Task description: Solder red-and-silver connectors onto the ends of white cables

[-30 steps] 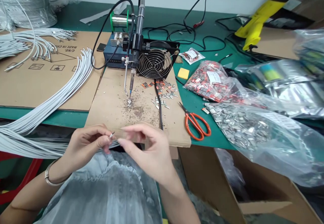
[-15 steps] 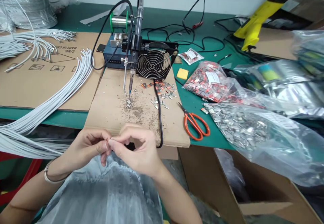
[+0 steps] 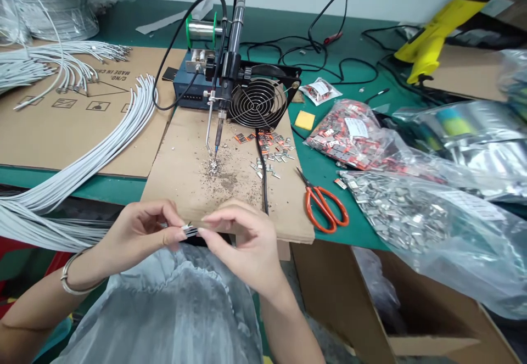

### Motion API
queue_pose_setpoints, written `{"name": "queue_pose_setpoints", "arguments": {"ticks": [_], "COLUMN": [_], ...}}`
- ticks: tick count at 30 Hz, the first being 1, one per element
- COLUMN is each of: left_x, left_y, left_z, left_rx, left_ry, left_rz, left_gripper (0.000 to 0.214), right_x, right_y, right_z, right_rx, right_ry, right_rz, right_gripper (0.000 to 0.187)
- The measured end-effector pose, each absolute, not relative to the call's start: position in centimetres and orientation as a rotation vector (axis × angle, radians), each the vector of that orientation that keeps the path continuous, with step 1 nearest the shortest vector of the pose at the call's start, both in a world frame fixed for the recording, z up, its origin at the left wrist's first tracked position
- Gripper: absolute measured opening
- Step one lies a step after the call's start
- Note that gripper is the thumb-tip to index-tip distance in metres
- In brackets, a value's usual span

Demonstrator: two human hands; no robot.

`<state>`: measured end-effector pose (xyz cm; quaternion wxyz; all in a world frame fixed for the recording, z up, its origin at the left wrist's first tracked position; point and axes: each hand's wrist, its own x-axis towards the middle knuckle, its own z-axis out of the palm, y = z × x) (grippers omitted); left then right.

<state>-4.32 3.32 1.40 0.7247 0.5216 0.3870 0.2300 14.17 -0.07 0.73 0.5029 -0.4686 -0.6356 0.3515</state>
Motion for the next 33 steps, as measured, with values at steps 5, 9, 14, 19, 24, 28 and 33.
{"name": "queue_pose_setpoints", "arguments": {"ticks": [5, 9, 14, 19, 24, 28, 33], "left_x": [-4.0, -5.1, -7.5, -7.0, -5.2, -4.2, -3.3], "left_y": [3.7, 5.1, 8.2, 10.8, 12.7, 13.6, 14.5], "left_z": [1.8, 2.2, 2.9, 2.7, 1.8, 1.6, 1.3], "left_rx": [1.181, 1.114, 1.127, 1.146, 1.244, 1.283, 1.307], "left_ry": [0.899, 0.793, 0.647, 0.816, 0.939, 0.968, 0.882], "left_rz": [0.462, 0.428, 0.291, 0.218, 0.236, 0.184, 0.128], "left_gripper": [0.026, 0.013, 0.015, 0.025, 0.028, 0.024, 0.022], "right_x": [14.8, 18.1, 22.5, 22.3, 20.6, 20.0, 19.6], "right_y": [-1.0, -0.6, 4.5, 11.1, 14.4, 15.3, 15.5], "right_z": [0.8, 1.2, 2.4, 2.1, 1.1, 0.5, 0.7], "right_rx": [-1.235, -1.443, -1.741, -1.982, -2.095, -2.116, -2.127], "right_ry": [-1.636, -1.617, -1.847, -2.215, -2.350, -2.407, -2.472], "right_rz": [0.734, 0.517, 0.157, 0.066, -0.102, -0.187, -0.249], "right_gripper": [0.022, 0.029, 0.017, 0.023, 0.029, 0.031, 0.027]}}
